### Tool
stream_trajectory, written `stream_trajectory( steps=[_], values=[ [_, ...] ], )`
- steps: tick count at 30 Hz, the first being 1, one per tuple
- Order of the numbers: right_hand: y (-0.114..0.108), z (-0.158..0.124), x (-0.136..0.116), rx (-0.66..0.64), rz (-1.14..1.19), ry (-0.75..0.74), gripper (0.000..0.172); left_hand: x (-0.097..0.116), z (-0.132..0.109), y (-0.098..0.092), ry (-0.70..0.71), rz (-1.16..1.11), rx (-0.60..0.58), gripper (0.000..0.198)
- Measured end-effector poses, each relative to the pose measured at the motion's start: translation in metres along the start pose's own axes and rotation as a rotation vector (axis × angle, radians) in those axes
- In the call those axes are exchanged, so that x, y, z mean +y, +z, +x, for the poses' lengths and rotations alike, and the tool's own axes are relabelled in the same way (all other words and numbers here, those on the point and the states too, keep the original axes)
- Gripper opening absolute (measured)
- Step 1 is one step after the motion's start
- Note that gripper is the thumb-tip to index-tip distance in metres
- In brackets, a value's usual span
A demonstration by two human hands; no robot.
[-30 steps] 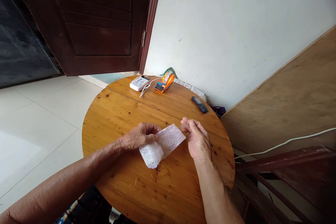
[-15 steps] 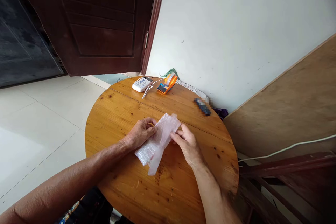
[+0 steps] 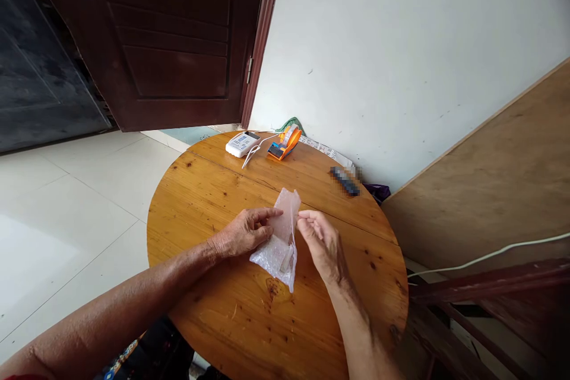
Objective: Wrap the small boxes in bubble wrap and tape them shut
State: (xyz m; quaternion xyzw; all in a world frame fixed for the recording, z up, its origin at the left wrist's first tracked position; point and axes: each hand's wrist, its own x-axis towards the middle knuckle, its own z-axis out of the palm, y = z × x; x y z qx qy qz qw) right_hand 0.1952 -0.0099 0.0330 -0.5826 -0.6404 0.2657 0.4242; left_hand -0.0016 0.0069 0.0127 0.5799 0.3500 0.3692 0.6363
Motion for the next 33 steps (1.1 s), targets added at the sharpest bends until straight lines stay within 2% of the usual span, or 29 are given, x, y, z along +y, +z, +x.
stream_trajectory(
  steps=[2,5,8,11,13,14,17,19,21,26,30,33],
  values=[
    [0.003,-0.002,-0.002,-0.031,-0.042,0.011,0.037,0.000,-0.001,0.001,0.027,-0.012,-0.029,0.063],
    [0.004,0.002,0.008,0.075,-0.050,0.062,0.025,-0.003,0.001,0.001,0.060,-0.053,-0.013,0.060],
    [-0.002,0.009,0.021,0.159,0.237,0.153,0.027,-0.007,0.007,-0.002,0.067,-0.069,0.126,0.054],
    [-0.006,0.013,0.025,0.133,0.523,0.261,0.027,-0.003,0.008,-0.008,0.094,0.136,0.305,0.045],
    [-0.006,0.014,0.022,0.107,0.584,0.299,0.028,0.002,0.005,-0.009,0.157,0.355,0.383,0.043],
    [-0.005,0.014,0.021,0.106,0.586,0.300,0.028,0.004,0.002,-0.008,0.182,0.438,0.383,0.044],
    [-0.004,0.013,0.018,0.109,0.539,0.269,0.029,0.008,-0.002,-0.004,0.190,0.564,0.291,0.045],
    [-0.004,0.013,0.019,0.119,0.504,0.235,0.029,0.008,-0.002,-0.003,0.151,0.594,0.266,0.032],
    [-0.005,0.013,0.022,0.142,0.459,0.206,0.029,0.006,0.000,-0.005,0.091,0.593,0.308,0.017],
    [-0.007,0.019,0.039,0.244,0.246,0.180,0.025,0.007,0.006,-0.020,0.013,0.587,0.501,0.010],
    [-0.009,0.024,0.052,0.258,0.065,0.145,0.027,0.006,0.007,-0.028,-0.010,0.588,0.544,0.019],
    [-0.010,0.025,0.056,0.242,-0.099,0.122,0.032,0.006,0.006,-0.030,0.104,0.642,0.616,0.030]
  ],
)
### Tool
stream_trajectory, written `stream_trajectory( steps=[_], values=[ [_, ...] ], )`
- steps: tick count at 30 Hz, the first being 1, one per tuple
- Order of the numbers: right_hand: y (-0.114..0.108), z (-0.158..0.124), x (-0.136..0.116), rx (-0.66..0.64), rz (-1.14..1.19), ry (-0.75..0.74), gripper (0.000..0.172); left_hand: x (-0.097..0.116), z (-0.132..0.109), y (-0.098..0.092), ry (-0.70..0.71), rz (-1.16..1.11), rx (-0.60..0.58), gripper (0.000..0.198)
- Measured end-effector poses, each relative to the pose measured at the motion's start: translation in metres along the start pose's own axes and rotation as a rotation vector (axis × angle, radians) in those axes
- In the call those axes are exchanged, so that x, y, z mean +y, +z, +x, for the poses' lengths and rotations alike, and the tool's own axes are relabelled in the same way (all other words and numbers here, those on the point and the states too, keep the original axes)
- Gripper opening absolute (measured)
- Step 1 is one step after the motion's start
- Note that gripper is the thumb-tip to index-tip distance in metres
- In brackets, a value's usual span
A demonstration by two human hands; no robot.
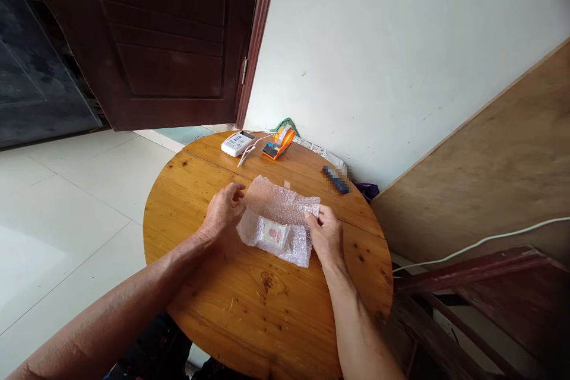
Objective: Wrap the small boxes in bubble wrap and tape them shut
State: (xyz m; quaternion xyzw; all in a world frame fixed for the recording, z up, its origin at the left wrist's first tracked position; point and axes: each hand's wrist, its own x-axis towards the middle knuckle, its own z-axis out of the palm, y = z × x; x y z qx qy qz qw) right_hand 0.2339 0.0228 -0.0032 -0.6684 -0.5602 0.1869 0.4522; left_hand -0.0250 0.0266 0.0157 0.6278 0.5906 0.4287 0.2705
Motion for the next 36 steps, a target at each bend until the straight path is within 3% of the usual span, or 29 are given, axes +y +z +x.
stream_trajectory(
  steps=[2,6,11,15,19,21,23,24,26,30,34,36],
  values=[
    [-0.001,0.000,0.000,-0.006,-0.111,-0.008,0.036,0.001,-0.001,-0.002,0.165,0.017,0.003,0.029],
    [-0.003,-0.001,-0.005,0.005,-0.283,0.014,0.044,0.009,-0.006,-0.007,0.454,0.065,-0.263,0.037],
    [-0.005,-0.002,-0.010,-0.012,-0.391,0.023,0.042,0.021,-0.010,-0.013,0.510,0.251,-0.420,0.044],
    [-0.004,0.000,-0.007,-0.010,-0.376,0.004,0.039,0.031,-0.015,-0.025,0.559,0.311,-0.507,0.016],
    [-0.004,0.001,-0.006,-0.001,-0.379,0.000,0.037,0.048,-0.044,-0.043,0.748,0.329,-0.500,0.008],
    [-0.005,0.001,-0.006,0.001,-0.388,0.002,0.036,0.054,-0.066,-0.048,0.822,0.329,-0.627,0.006],
    [-0.004,0.001,-0.006,0.006,-0.395,0.000,0.036,0.056,-0.086,-0.048,0.867,0.279,-0.841,0.008],
    [-0.004,0.001,-0.006,0.010,-0.394,-0.005,0.036,0.056,-0.092,-0.046,0.867,0.265,-0.914,0.010],
    [-0.004,0.001,-0.005,0.017,-0.383,-0.019,0.036,0.052,-0.099,-0.040,0.839,0.253,-0.949,0.010],
    [-0.003,0.000,-0.003,0.027,-0.354,-0.038,0.033,0.044,-0.089,-0.029,0.758,0.168,-0.912,0.010],
    [-0.002,0.000,-0.004,0.030,-0.356,-0.041,0.033,0.045,-0.079,-0.024,0.486,0.058,-0.845,0.014],
    [-0.002,0.000,-0.005,0.030,-0.358,-0.036,0.034,0.046,-0.080,-0.022,0.443,-0.011,-0.820,0.015]
  ],
)
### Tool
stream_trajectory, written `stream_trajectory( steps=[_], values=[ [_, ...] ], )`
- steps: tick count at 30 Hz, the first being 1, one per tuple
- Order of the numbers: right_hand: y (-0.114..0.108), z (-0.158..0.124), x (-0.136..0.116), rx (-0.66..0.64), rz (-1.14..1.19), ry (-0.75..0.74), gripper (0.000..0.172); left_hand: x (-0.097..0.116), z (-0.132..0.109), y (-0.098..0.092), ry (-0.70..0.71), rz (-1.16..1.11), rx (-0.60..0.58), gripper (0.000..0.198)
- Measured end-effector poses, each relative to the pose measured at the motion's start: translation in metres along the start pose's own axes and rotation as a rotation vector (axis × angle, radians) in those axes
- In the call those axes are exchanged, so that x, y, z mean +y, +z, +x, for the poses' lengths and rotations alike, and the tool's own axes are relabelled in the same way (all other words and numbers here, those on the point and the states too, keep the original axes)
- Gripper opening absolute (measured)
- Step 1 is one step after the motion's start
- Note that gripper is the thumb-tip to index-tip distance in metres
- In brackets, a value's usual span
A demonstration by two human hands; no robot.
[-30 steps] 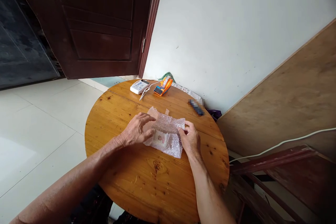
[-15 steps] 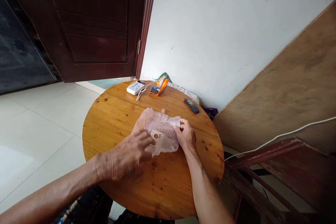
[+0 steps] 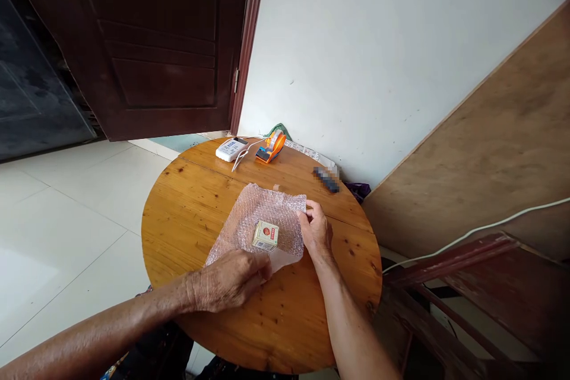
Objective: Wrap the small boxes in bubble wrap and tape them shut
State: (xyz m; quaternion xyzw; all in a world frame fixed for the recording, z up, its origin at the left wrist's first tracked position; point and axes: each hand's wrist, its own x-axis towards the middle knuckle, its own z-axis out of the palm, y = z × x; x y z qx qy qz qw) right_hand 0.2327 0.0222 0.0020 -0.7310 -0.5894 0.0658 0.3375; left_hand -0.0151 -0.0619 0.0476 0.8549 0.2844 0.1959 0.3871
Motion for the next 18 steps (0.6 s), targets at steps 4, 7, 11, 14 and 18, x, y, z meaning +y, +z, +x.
stream_trajectory(
  steps=[4,7,11,14,18],
  values=[
    [0.000,0.002,-0.001,0.002,-0.003,0.001,0.033,0.000,-0.003,0.009,0.166,-0.037,-0.065,0.018],
    [0.001,0.002,0.000,-0.004,-0.055,0.014,0.036,-0.003,-0.005,0.016,0.142,-0.032,-0.092,0.018],
    [-0.003,-0.001,0.000,-0.035,-0.115,-0.034,0.045,-0.004,-0.004,0.022,-0.014,0.114,0.039,0.016],
    [-0.015,-0.005,-0.007,-0.037,-0.137,-0.124,0.047,-0.001,0.000,0.026,-0.099,0.304,0.054,0.013],
    [-0.041,-0.019,-0.031,-0.022,-0.083,-0.398,0.031,0.005,0.005,0.033,-0.093,0.460,0.012,0.021]
  ],
)
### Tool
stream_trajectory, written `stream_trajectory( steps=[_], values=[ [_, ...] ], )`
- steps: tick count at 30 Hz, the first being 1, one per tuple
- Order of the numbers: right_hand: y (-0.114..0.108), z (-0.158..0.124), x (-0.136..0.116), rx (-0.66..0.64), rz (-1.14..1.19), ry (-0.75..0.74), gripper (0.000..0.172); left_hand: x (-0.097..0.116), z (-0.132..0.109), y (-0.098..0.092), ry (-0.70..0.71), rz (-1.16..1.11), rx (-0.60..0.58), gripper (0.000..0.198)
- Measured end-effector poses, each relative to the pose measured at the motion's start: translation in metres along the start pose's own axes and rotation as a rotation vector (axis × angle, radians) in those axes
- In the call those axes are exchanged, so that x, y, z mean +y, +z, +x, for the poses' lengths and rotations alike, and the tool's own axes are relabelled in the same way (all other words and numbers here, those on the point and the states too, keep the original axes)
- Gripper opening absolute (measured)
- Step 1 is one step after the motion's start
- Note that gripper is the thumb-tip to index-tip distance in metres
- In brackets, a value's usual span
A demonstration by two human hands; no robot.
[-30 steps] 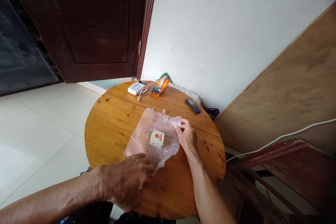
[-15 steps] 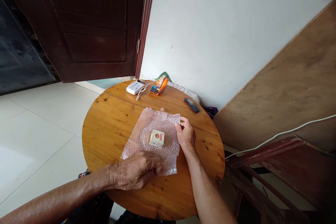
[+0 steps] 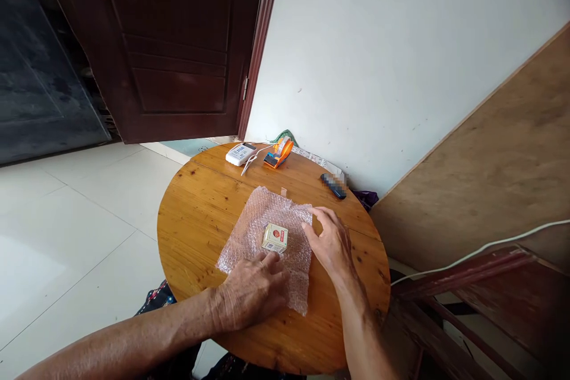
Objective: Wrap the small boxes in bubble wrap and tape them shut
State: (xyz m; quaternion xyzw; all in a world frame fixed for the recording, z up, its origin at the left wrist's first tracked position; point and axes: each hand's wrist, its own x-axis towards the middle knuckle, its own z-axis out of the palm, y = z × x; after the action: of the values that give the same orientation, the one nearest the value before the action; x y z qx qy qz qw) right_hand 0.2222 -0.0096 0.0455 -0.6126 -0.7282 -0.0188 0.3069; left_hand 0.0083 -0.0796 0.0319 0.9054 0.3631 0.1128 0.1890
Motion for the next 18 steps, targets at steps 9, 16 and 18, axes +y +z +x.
stream_trajectory(
  steps=[9,16,18],
  values=[
    [0.006,-0.030,-0.042,-0.274,0.108,-0.152,0.039,0.003,0.004,0.013,-0.001,0.078,0.012,0.031],
    [-0.027,-0.037,0.046,0.069,-0.146,0.207,0.045,0.006,0.002,0.003,-0.002,0.093,-0.029,0.029],
    [-0.032,-0.043,0.068,-0.017,-0.246,0.325,0.047,0.007,0.002,0.004,-0.011,0.101,-0.021,0.028]
  ],
)
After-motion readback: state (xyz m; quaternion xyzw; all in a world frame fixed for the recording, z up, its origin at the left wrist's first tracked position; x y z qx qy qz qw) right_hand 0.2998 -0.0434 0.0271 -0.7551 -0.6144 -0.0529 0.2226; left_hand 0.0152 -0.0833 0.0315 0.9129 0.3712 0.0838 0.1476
